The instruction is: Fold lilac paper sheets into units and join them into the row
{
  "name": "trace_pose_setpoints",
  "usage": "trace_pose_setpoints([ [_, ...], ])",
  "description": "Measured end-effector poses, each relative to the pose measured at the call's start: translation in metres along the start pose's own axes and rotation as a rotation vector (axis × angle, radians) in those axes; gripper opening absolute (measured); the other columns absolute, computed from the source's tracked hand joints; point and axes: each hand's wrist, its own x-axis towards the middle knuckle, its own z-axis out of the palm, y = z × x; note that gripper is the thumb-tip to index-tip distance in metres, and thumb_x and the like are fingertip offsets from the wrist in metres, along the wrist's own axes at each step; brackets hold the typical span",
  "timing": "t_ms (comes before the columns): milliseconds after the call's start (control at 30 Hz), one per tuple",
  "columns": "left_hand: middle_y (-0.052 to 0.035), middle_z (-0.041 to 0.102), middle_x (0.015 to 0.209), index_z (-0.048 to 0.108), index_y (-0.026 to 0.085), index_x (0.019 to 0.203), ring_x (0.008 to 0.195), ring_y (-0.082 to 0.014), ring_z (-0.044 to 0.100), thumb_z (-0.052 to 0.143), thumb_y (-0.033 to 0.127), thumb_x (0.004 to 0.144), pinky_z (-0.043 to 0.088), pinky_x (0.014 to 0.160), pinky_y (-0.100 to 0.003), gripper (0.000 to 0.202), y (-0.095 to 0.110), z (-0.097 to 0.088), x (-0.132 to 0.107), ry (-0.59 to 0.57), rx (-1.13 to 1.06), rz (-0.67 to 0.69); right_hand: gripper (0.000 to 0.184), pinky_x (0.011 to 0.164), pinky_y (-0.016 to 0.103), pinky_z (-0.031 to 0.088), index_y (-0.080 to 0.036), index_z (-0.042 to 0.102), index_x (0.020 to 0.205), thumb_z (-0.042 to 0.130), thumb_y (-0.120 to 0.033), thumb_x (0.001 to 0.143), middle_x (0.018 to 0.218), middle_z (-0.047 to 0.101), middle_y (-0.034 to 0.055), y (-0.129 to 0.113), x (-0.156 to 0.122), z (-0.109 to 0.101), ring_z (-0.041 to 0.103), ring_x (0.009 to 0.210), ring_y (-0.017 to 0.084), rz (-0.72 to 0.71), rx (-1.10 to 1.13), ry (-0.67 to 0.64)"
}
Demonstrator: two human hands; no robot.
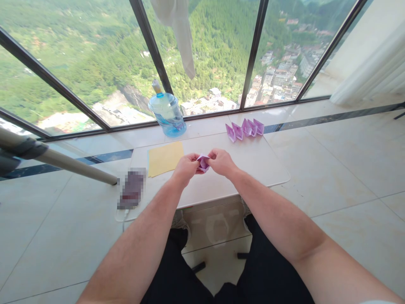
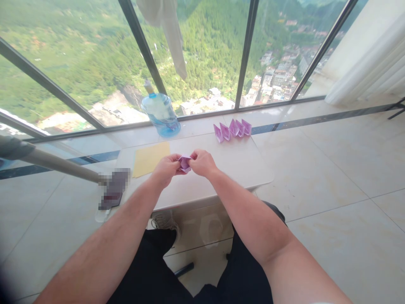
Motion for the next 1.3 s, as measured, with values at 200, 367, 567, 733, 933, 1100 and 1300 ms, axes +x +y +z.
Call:
trace_pose_setpoints([
  [200,-0.0039,0.069,0.065,0.069,0.015,0.075,0.059,-0.0161,0.064,0.069,0.021,0.065,0.053,0.057,-0.027,0.011,0.000,0.000,0.000,0.021,0.126,0.064,0.009,0.062,0.024,0.043,-0.020,0.064,0.078,0.059,-0.028,0.078,0.075,0.069,-0.0017,-0.001,0.001,0.002,0.061,0.071,0.013,-0.013,0.065,0.023],
  [367,-0.0015,0.065,0.060,0.069,0.016,0.072,0.054,-0.0141,0.060,0.066,0.020,0.068,0.048,0.051,-0.024,0.006,-0.005,0.000,0.002,0.111,0.225,0.184,0.009,0.060,0.024,0.041,-0.020,0.063,0.075,0.059,-0.027,0.078,0.071,0.067,-0.0027,-0.005,-0.004,0.001,0.059,0.067,0.013,-0.050,-0.021,0.039],
  [567,-0.0021,0.064,0.057,0.063,0.017,0.068,0.052,-0.0156,0.061,0.065,0.023,0.072,0.051,0.051,-0.027,0.008,-0.006,0.006,0.003,0.074,0.156,0.166,0.008,0.064,0.026,0.045,-0.021,0.061,0.075,0.060,-0.027,0.080,0.069,0.067,-0.0016,-0.005,-0.006,0.003,0.060,0.066,0.014,-0.077,-0.059,0.075],
  [733,-0.0021,0.066,0.060,0.065,0.016,0.071,0.051,-0.0146,0.061,0.065,0.019,0.071,0.051,0.051,-0.027,0.003,-0.003,0.003,0.002,0.138,0.102,0.149,0.010,0.058,0.023,0.051,-0.019,0.062,0.086,0.065,-0.017,0.076,0.079,0.071,0.0007,-0.011,-0.006,0.002,0.065,0.067,0.013,0.073,0.279,-0.100],
  [933,-0.0015,0.065,0.057,0.065,0.016,0.071,0.048,-0.0151,0.061,0.066,0.016,0.068,0.051,0.049,-0.027,0.002,-0.002,0.004,0.000,0.112,0.099,0.130,0.015,0.052,0.022,0.048,-0.018,0.061,0.083,0.066,-0.013,0.070,0.072,0.069,0.0001,-0.008,-0.007,0.000,0.062,0.060,0.013,0.083,0.247,-0.139],
  [1100,-0.0013,0.063,0.054,0.064,0.016,0.068,0.046,-0.0148,0.060,0.069,0.015,0.068,0.049,0.048,-0.026,0.004,-0.005,0.008,0.001,0.120,0.105,0.140,0.012,0.055,0.022,0.045,-0.019,0.061,0.076,0.067,-0.016,0.066,0.068,0.068,-0.0012,-0.001,-0.004,0.001,0.063,0.065,0.014,-0.003,0.026,-0.054],
  [1300,-0.0026,0.067,0.063,0.064,0.015,0.076,0.051,-0.0171,0.064,0.065,0.014,0.064,0.056,0.054,-0.033,0.012,-0.007,0.005,0.004,0.132,0.038,0.086,0.017,0.051,0.021,0.041,-0.020,0.061,0.078,0.068,-0.017,0.063,0.064,0.067,-0.0022,0.000,-0.004,0.000,0.060,0.059,0.013,0.055,0.051,-0.130],
])
